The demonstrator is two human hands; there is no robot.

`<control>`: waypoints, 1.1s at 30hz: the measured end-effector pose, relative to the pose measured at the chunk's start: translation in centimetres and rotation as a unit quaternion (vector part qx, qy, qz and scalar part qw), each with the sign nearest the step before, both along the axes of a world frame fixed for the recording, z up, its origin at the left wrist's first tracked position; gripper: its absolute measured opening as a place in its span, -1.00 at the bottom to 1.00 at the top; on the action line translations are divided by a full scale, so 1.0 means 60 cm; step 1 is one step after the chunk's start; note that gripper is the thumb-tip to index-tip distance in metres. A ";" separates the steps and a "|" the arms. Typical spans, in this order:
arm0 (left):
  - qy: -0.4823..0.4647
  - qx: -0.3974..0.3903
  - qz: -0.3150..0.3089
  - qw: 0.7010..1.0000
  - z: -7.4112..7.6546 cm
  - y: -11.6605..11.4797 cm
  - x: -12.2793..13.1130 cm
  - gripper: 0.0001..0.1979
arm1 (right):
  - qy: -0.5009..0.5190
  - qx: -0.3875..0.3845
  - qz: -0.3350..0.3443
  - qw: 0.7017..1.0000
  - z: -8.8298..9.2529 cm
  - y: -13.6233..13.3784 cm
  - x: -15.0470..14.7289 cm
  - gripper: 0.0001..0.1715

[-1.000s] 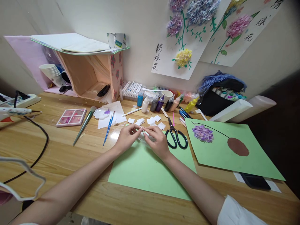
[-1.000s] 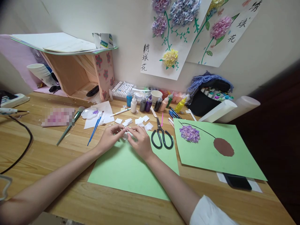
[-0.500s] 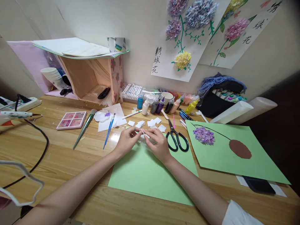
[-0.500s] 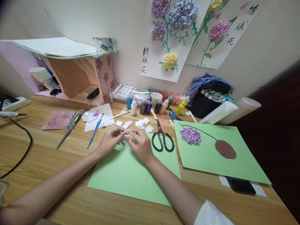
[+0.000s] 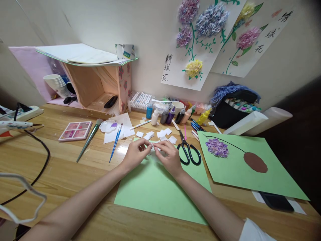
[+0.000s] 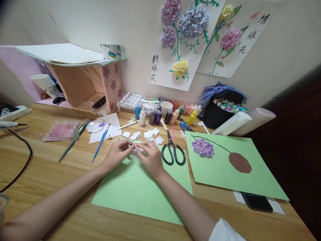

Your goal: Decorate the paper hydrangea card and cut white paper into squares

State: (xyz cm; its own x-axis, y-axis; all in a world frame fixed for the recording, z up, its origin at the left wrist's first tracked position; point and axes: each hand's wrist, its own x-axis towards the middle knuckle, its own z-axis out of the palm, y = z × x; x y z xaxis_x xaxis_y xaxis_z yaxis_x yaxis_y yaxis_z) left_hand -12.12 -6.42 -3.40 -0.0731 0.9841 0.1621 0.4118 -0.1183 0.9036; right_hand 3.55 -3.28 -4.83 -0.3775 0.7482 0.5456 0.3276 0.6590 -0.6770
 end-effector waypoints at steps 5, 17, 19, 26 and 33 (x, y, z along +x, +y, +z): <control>0.023 0.003 -0.003 1.000 0.001 0.000 0.000 -0.85 | 0.001 0.006 0.005 1.000 -0.002 0.001 -0.001 -0.75; 0.094 0.035 -0.033 0.994 -0.002 -0.007 0.004 -0.90 | -0.021 -0.012 -0.010 1.000 -0.001 -0.001 -0.003 -0.89; 0.097 0.035 -0.033 0.994 -0.002 -0.006 0.004 -0.90 | -0.021 -0.014 -0.017 1.000 0.001 -0.001 -0.002 -0.89; 0.083 0.024 -0.010 0.996 0.000 -0.002 0.002 -0.94 | -0.003 -0.056 -0.077 0.995 -0.003 0.007 0.001 -0.86; 0.070 -0.002 -0.002 0.998 0.002 0.000 -0.001 -0.94 | -0.012 -0.056 -0.172 0.983 -0.009 0.016 0.003 -0.86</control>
State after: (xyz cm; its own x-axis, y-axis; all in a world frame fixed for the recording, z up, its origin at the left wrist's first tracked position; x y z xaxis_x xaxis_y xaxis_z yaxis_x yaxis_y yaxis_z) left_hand -12.17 -6.42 -3.28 -0.0458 0.9850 0.1664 0.5340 -0.1166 0.8374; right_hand 3.75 -2.33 -5.35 -0.1028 0.8886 0.4470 0.5357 0.4281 -0.7278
